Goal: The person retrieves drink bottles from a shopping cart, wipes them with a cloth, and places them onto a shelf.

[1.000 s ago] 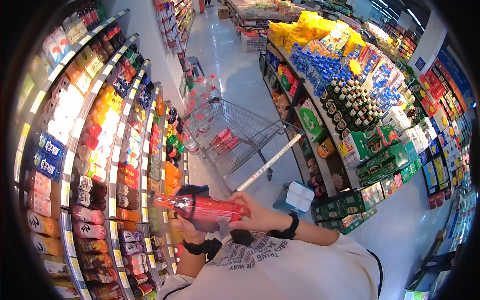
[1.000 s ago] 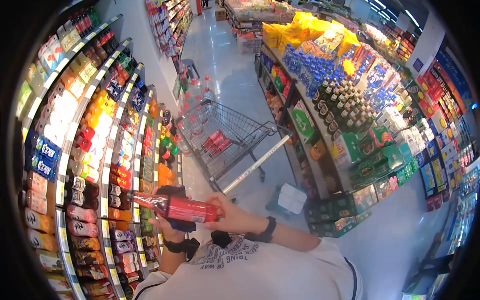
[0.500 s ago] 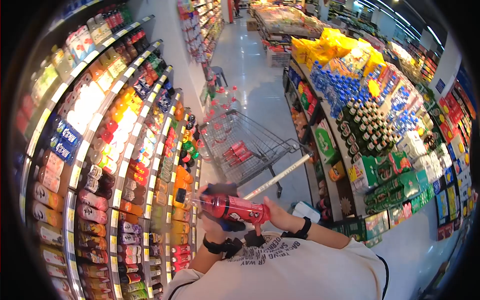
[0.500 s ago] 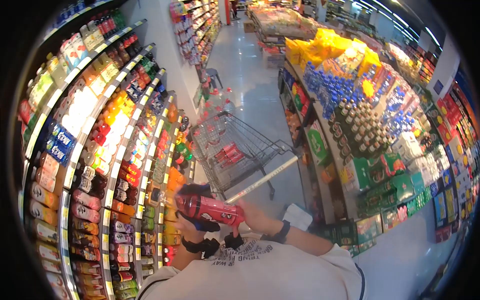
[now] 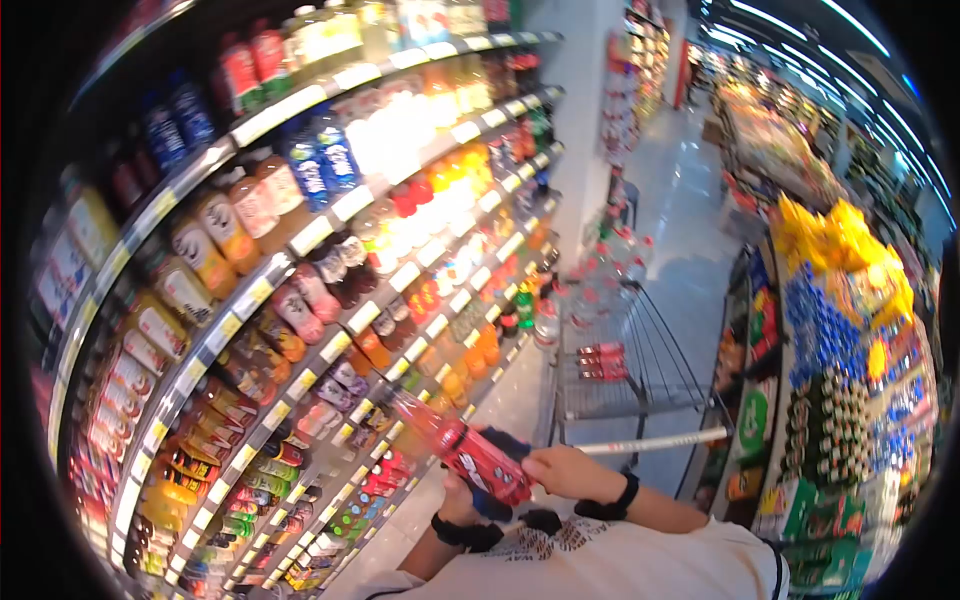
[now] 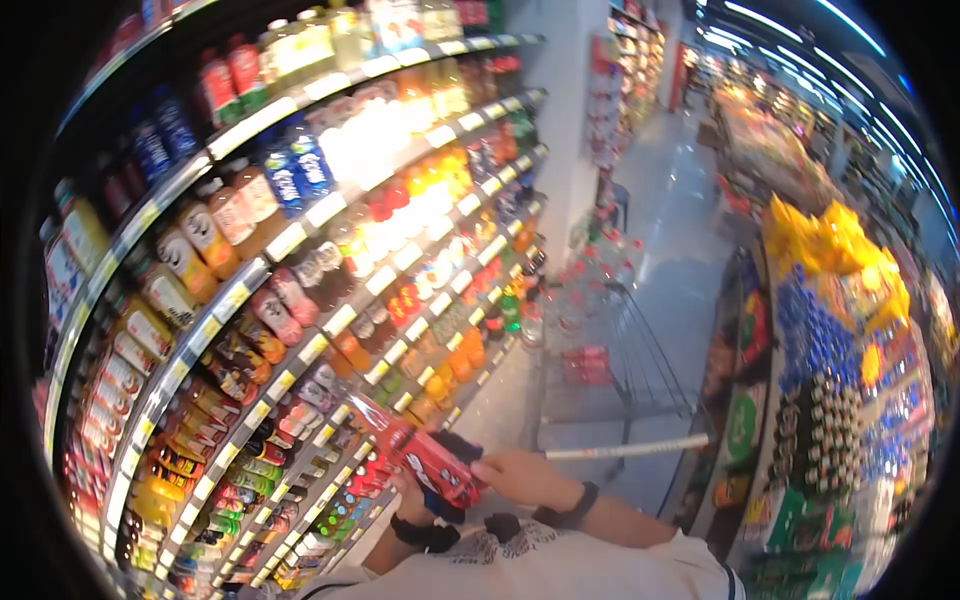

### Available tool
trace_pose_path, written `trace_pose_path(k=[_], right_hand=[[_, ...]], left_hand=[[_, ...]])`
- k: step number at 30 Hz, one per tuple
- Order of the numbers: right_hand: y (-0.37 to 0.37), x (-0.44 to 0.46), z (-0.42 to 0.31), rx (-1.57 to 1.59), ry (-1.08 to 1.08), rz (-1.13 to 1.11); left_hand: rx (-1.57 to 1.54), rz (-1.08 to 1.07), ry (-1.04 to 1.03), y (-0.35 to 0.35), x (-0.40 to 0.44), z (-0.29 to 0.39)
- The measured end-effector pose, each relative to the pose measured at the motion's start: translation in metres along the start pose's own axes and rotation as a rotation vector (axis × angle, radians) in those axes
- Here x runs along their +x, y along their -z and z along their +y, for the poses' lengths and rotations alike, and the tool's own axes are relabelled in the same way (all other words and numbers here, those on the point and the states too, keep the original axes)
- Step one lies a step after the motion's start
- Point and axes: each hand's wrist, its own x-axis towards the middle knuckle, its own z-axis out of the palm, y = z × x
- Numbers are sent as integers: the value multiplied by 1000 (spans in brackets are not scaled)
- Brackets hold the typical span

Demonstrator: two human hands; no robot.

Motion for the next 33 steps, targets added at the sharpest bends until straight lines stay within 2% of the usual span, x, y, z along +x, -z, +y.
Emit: trace_pose_path(k=[1,2,3,4,5,6,9,10,14,17,19,21,24,25,27,29,31,32,33], right_hand=[[6,2,-11,-9,-19,83],[15,10,-16,78,-133,-66],[9,23,-6,288,11,-49],[-8,38,13,503,149,-31],[-17,47,22,723,283,-7],[-10,55,13,866,308,-90],[9,73,-13,993,274,-156],[11,78,-10,1004,183,-171],[23,69,-19,935,165,-88],[17,46,-16,855,117,231],[8,29,-21,736,104,547],[3,8,-43,795,58,709],[-15,-16,-63,852,122,955],[-25,-26,-69,858,151,1029],[-50,-42,-62,370,-8,1276],[-69,-55,-70,328,-18,1419],[-93,-71,-80,289,-126,1542],[-94,-73,-95,450,4,1692],[-103,-88,-91,217,-189,1680]], left_hand=[[-43,-24,42,7,-2,2],[-86,-46,84,14,-4,4],[-159,-60,118,19,-4,3],[-142,41,129,29,-3,-2],[-123,-12,166,47,0,-8],[-104,-70,208,67,6,-14],[15,-223,346,74,29,-2],[6,-260,390,75,37,0],[-93,-379,623,80,67,0],[-153,-469,842,79,90,-8],[-219,-528,979,66,102,-7],[-370,-594,1107,78,114,-37],[-433,-452,1257,49,119,-52],[-457,-472,1258,37,115,-62],[-462,-488,1254,26,108,-83],[-461,-526,1258,15,97,-98],[-458,-638,1242,-17,75,-88],[-397,-730,1196,-43,59,-76],[-333,-633,1177,-40,54,-88]])
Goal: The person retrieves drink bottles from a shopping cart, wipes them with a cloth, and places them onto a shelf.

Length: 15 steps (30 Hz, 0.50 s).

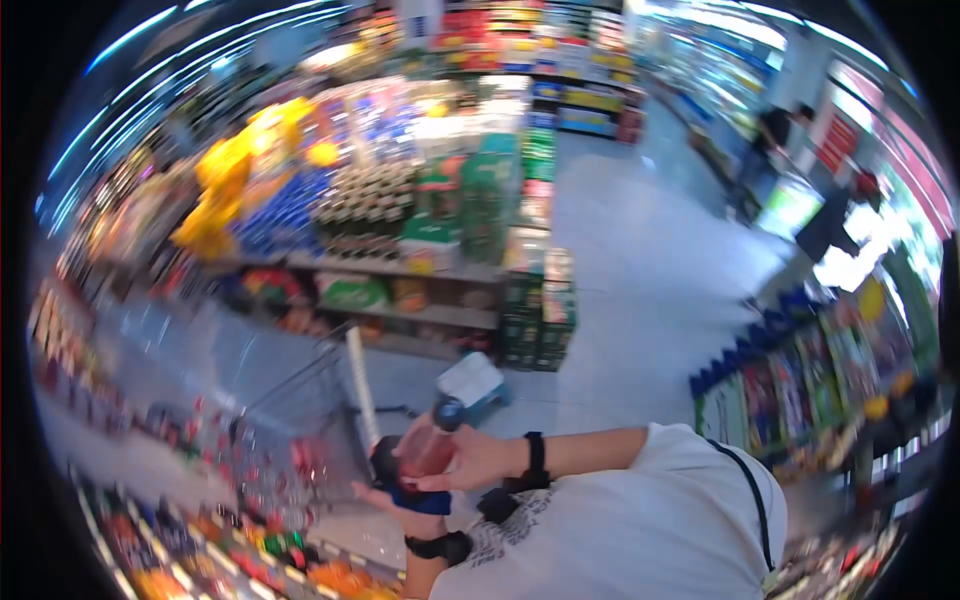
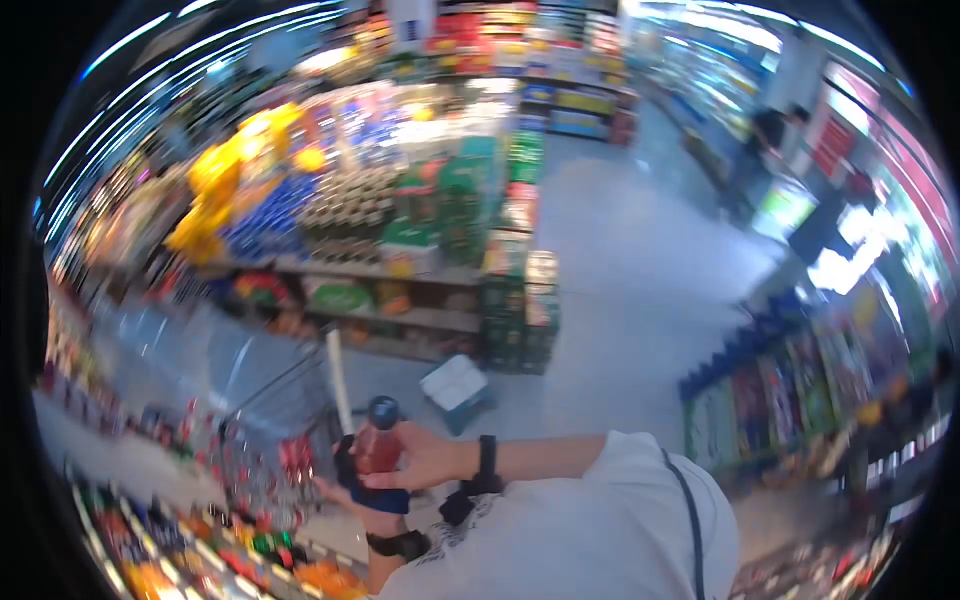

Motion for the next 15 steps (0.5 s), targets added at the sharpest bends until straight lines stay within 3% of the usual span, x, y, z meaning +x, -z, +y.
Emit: trace_pose_path(k=[2,5,8,9,12,15], right_hand=[[22,-10,-8,37,-122,73],[59,-19,-32,-61,-96,121],[91,-28,-54,102,-136,227],[98,-32,-55,240,-116,318],[121,-46,-61,276,-83,510],[163,-62,-61,370,-30,474]], left_hand=[[119,16,-89,-5,12,-20],[197,36,-234,-71,10,-28],[547,-283,-563,-91,23,-44],[491,-194,-618,-101,31,-56],[640,-336,-1031,-120,53,-82],[405,-709,-1303,-132,78,-114]])
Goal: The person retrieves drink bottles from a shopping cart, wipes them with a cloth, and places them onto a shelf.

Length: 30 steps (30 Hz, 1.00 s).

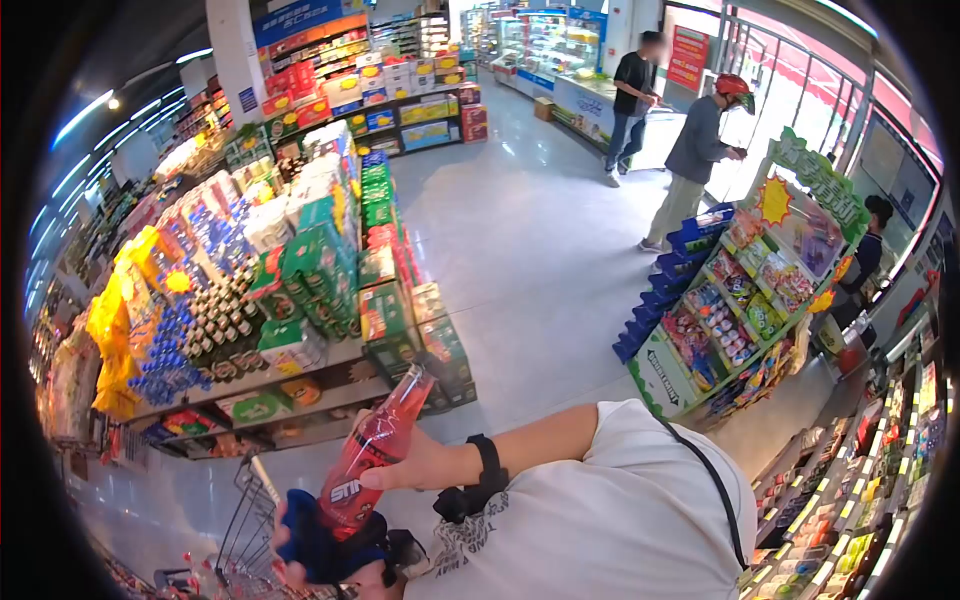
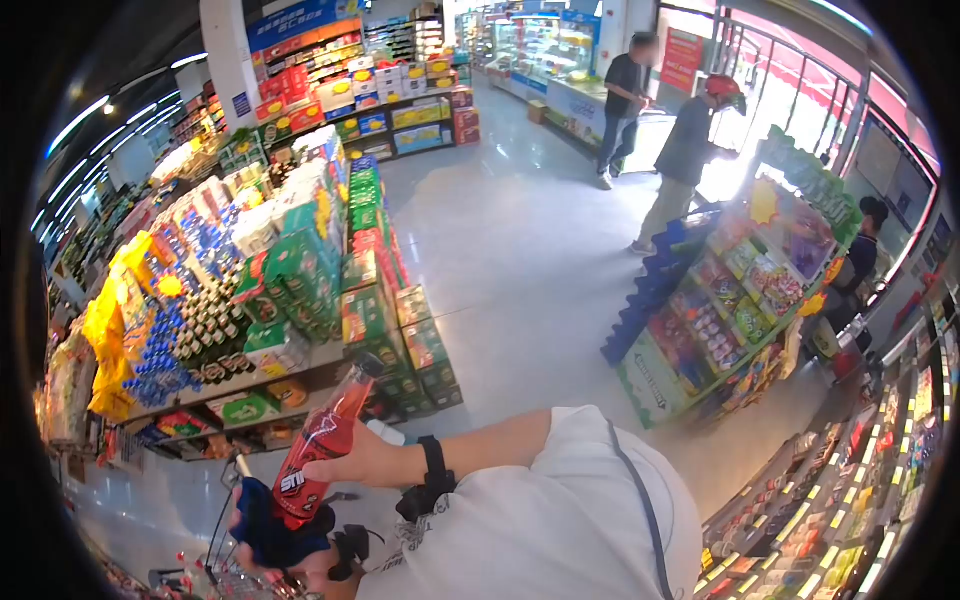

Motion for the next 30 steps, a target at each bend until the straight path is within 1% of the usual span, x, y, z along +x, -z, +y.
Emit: trace_pose_path(k=[1,2,5,6,9,10,11,13,14,17,18,20,21,22,25,26,29,30], right_hand=[[13,0,-8,52,-2,-10],[28,-1,-16,-34,31,-22],[60,-9,-23,32,98,65],[67,-14,-33,50,129,69],[93,-23,-67,-129,143,-51],[100,-24,-73,-83,202,-121],[104,-27,-83,-138,210,-155],[107,-33,-102,-246,231,-217],[115,-34,-93,-194,225,-265],[121,-41,-95,-268,232,-251],[127,-43,-87,-291,228,-241],[132,-47,-85,-412,259,-253],[135,-48,-83,-468,273,-267],[137,-47,-76,-618,358,-257],[132,-48,-67,-808,416,-305],[123,-47,-66,-843,380,-351],[102,-33,-48,-814,239,-632],[91,-27,-33,-739,156,-753]], left_hand=[[35,-81,-125,-17,3,-5],[60,-159,-253,-34,6,-10],[-158,-248,-295,-74,1,-37],[-258,-163,-261,-91,-9,-50],[-546,94,287,-126,-36,-42],[-646,139,472,-129,-37,-40],[-753,208,655,-134,-38,-38],[-1090,188,1030,-141,-30,-34],[-1335,154,1082,-147,-34,-49],[-1402,116,1331,-151,-50,-67],[-1328,167,1412,-149,-55,-67],[-1227,164,1524,-132,-81,-74],[-1168,169,1574,-134,-78,-73],[-1156,351,1633,-137,-81,-63],[-900,312,1955,-116,-78,-29],[-782,257,1951,-111,-73,-14],[-765,274,2093,-61,-72,17],[-742,283,2138,-41,-70,28]])
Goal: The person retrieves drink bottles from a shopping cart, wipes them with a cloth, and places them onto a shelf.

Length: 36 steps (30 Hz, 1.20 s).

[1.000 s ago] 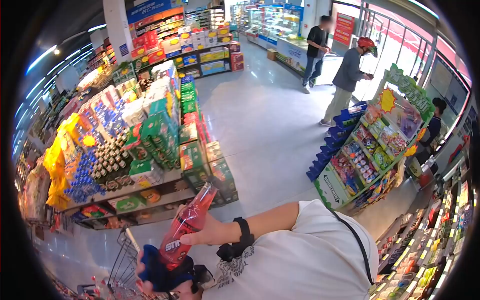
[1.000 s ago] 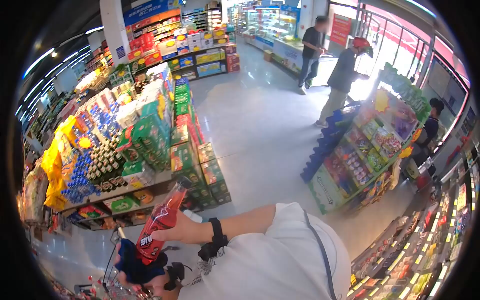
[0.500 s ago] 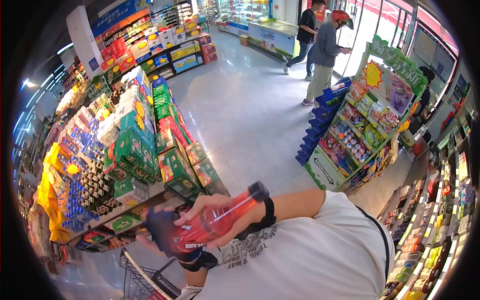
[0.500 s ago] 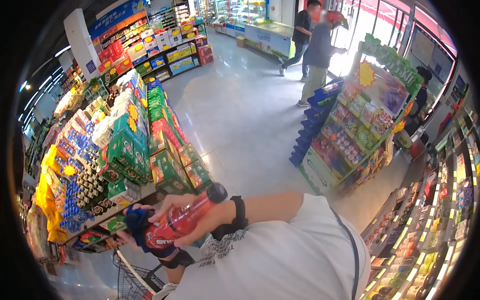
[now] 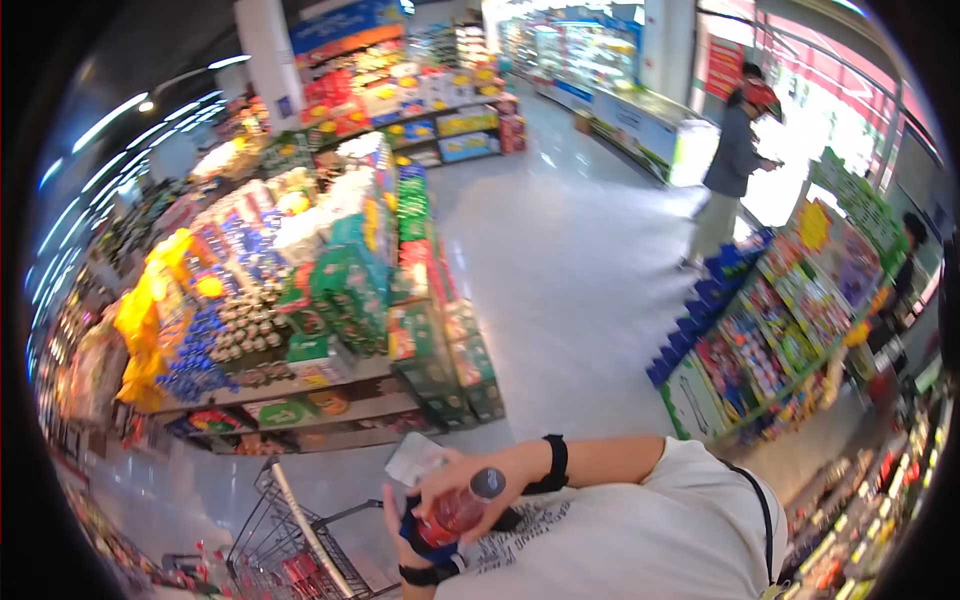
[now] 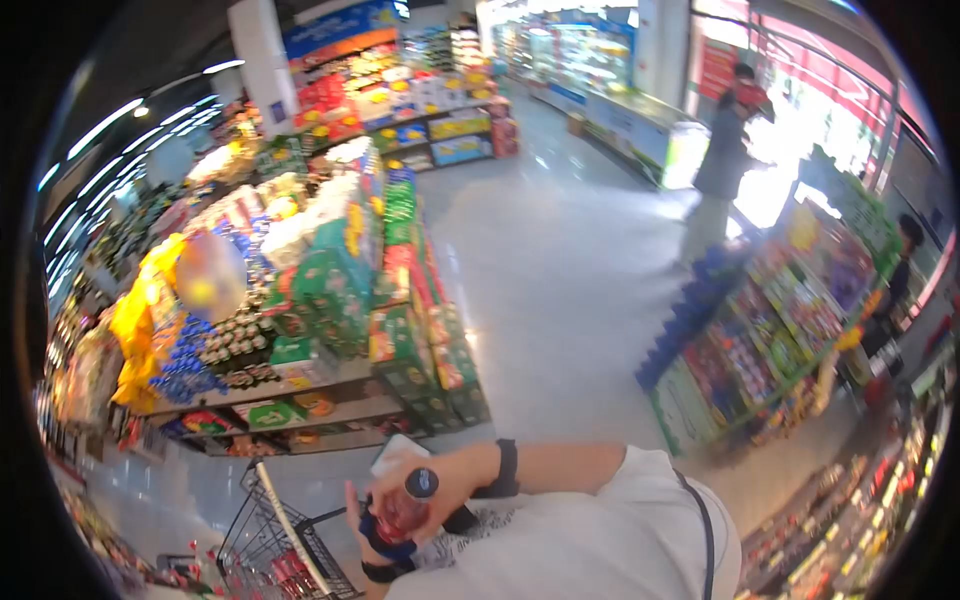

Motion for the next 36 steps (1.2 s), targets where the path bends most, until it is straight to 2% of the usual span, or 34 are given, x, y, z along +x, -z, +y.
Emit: trace_pose_path(k=[1,2,3,4,7,8,10,11,12,13,14,15,16,17,18,19,21,22,25,26,29,30,33,34,36], right_hand=[[-12,14,7,96,-14,-123],[-21,34,9,203,-12,-254],[-31,55,6,314,-18,-396],[-43,77,1,325,-42,-491],[-102,134,11,459,54,-562],[-121,150,-2,313,122,-553],[-160,182,-28,314,207,-506],[-175,193,-42,326,220,-492],[-198,200,-47,503,122,-501],[-214,208,-64,541,187,-469],[-238,214,-71,710,129,-472],[-263,217,-74,884,52,-480],[-301,224,-84,936,58,-489],[-315,227,-91,819,93,-486],[-329,235,-100,830,83,-558],[-340,245,-112,832,80,-618],[-360,264,-145,591,133,-747],[-368,271,-156,463,159,-788],[-404,286,-173,278,524,-864],[-409,290,-177,162,592,-880],[-444,288,-168,296,646,-740],[-454,286,-161,277,607,-782],[-468,290,-151,502,683,-748],[-462,295,-150,552,655,-897],[-453,302,-147,578,818,-945]], left_hand=[[-44,3,62,17,-16,5],[-165,-12,-7,27,-32,4],[-187,51,-25,24,-58,5],[-156,59,-126,37,-76,2],[-91,225,-459,66,-139,-6],[-16,318,-589,87,-164,-17],[45,476,-803,117,-203,-36],[-98,429,-869,108,-220,-31],[-238,376,-934,99,-236,-24],[-444,238,-986,105,-254,-27],[-441,292,-1082,85,-278,-29],[-471,211,-1205,84,-298,-31],[-345,300,-1281,115,-326,-40],[-214,415,-1362,133,-346,-49],[-150,318,-1380,113,-368,-54],[-50,434,-1420,123,-371,-67],[-229,763,-1435,74,-375,-81],[-187,863,-1412,74,-378,-88],[-333,713,-1471,115,-395,-117],[-294,697,-1572,129,-392,-122],[-320,781,-1702,132,-388,-130],[-301,821,-1751,133,-384,-130],[-188,918,-1928,137,-373,-130],[-191,951,-1910,133,-374,-132],[-199,980,-2024,126,-375,-123]])
